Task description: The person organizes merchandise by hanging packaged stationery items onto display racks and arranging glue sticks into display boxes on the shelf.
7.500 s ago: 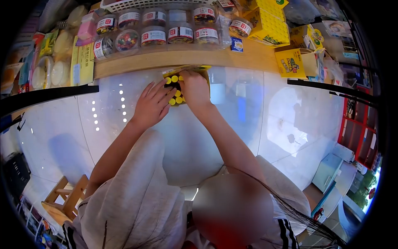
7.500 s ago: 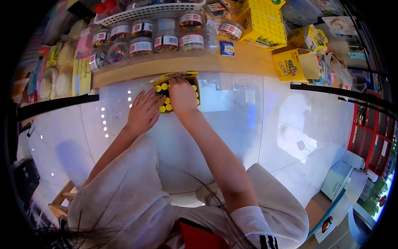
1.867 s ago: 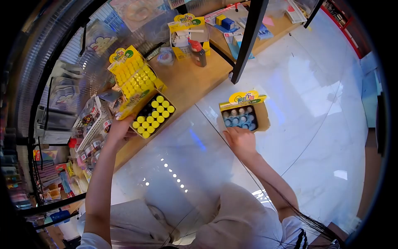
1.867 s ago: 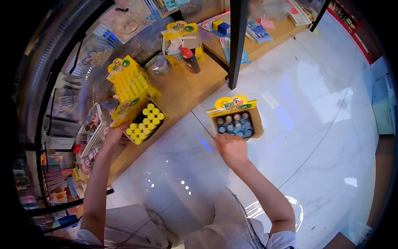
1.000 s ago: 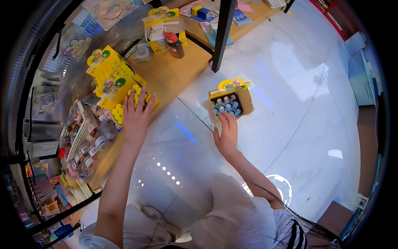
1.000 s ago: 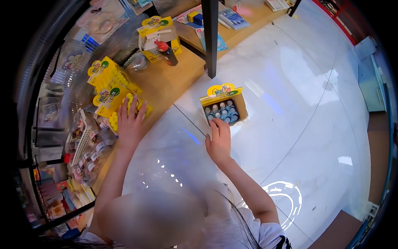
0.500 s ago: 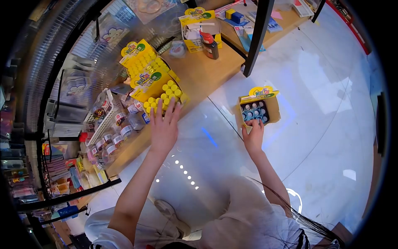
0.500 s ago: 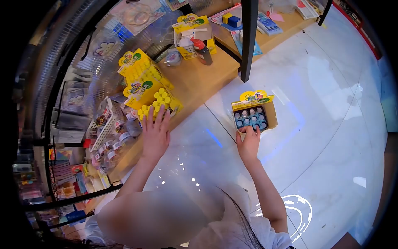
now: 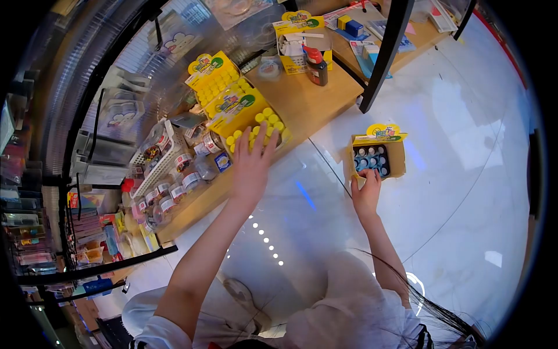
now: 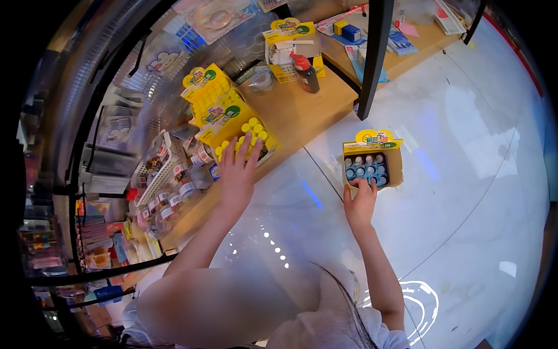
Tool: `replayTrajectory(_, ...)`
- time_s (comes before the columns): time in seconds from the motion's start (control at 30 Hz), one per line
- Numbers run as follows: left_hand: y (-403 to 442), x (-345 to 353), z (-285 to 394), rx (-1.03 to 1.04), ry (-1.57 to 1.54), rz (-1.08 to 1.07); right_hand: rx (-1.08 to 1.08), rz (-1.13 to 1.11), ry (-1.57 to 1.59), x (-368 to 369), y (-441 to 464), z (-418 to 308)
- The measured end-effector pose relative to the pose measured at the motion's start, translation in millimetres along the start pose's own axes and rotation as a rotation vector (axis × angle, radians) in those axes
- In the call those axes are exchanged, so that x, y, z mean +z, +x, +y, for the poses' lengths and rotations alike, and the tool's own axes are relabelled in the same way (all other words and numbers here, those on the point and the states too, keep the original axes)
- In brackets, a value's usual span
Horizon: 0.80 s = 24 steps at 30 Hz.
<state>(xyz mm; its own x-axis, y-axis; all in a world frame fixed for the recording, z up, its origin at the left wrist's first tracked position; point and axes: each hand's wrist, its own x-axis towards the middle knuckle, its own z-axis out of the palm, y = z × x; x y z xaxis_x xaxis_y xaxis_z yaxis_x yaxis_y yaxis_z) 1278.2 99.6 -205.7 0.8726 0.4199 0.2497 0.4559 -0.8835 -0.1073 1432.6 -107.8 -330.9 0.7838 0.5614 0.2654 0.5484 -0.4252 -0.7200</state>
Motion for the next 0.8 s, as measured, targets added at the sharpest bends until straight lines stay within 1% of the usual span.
replayTrajectory(0.03, 2, 0, 1, 0.008, -0.008, -0.006, 0.009, 0.006, 0.001, 0, 1, -2)
replayTrajectory(0.07, 4, 5, -1, 0.04, 0.034, 0.058, 0.023, -0.002, 0.014, 0, 2, -4)
replayTrajectory(0.17, 3, -5, -5, -0.104, -0.157, 0.047, 0.05, -0.021, 0.026, -7, 1, -7)
replayTrajectory(0.27, -7, -3, -22, -0.112, -0.063, 0.037, 0.04, -0.038, 0.0, -14, -1, -3)
replayTrajectory(0.37, -11, -5, -28, -0.107, -0.056, 0.035, 0.031, -0.039, -0.021, -15, -2, 1)
replayTrajectory(0.57, -14, -1, -29, -0.189, 0.009, -0.004, 0.023, -0.044, -0.05, -12, -5, 2)
replayTrajectory(0.67, -7, -1, -31, -0.205, -0.067, -0.008, 0.023, -0.04, -0.071, -11, -5, 2)
replayTrajectory(0.77, -4, -4, -33, -0.174, -0.184, 0.016, 0.023, -0.042, -0.079, -8, -6, 3)
replayTrajectory(0.8, -1, -6, -34, -0.193, -0.206, -0.017, 0.022, -0.04, -0.074, -8, -5, 3)
